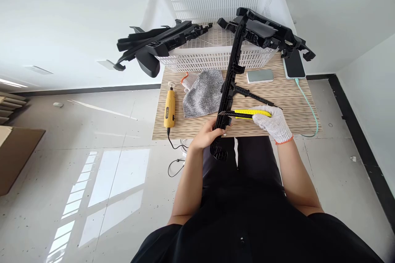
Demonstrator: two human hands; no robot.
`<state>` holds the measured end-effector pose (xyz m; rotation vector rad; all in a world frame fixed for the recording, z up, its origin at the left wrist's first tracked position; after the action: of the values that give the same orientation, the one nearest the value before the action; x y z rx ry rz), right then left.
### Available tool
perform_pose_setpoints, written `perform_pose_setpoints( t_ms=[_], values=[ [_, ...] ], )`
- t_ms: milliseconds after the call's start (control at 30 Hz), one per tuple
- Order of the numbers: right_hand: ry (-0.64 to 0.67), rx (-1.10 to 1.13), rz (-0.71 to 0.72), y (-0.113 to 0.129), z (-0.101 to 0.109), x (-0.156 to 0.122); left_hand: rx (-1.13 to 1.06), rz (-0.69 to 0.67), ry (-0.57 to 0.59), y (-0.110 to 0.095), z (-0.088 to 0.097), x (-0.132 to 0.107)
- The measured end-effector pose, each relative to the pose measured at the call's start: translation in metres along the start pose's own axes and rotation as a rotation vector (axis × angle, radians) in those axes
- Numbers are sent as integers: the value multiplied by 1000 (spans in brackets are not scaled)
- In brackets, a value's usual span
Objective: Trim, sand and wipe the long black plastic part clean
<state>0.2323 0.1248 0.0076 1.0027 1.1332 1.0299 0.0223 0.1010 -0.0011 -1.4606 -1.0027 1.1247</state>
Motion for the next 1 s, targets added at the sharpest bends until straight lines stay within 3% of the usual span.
perform_pose_setpoints(
  t_ms=[700,933,1000],
  values=[
    [-35,41,-37,6,4,2,-24,-6,-32,4,3,0],
    [89,-274,208,48,5,-10,22,-64,-54,3,3,-1],
    [62,-333,301,59,6,-13,37,-73,-61,4,2,-1]
  ],
)
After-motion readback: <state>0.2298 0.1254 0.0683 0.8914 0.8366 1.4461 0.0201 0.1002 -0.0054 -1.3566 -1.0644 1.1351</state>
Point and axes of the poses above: each hand's wrist, its own x-axis towards the middle knuckle, its own z-axis out of the back of the hand, y = z × x, the point moved 9 cm from there along x, towards the middle knuckle, and after that the axes turned 12 degrees about -y, right-handed, at the moved point
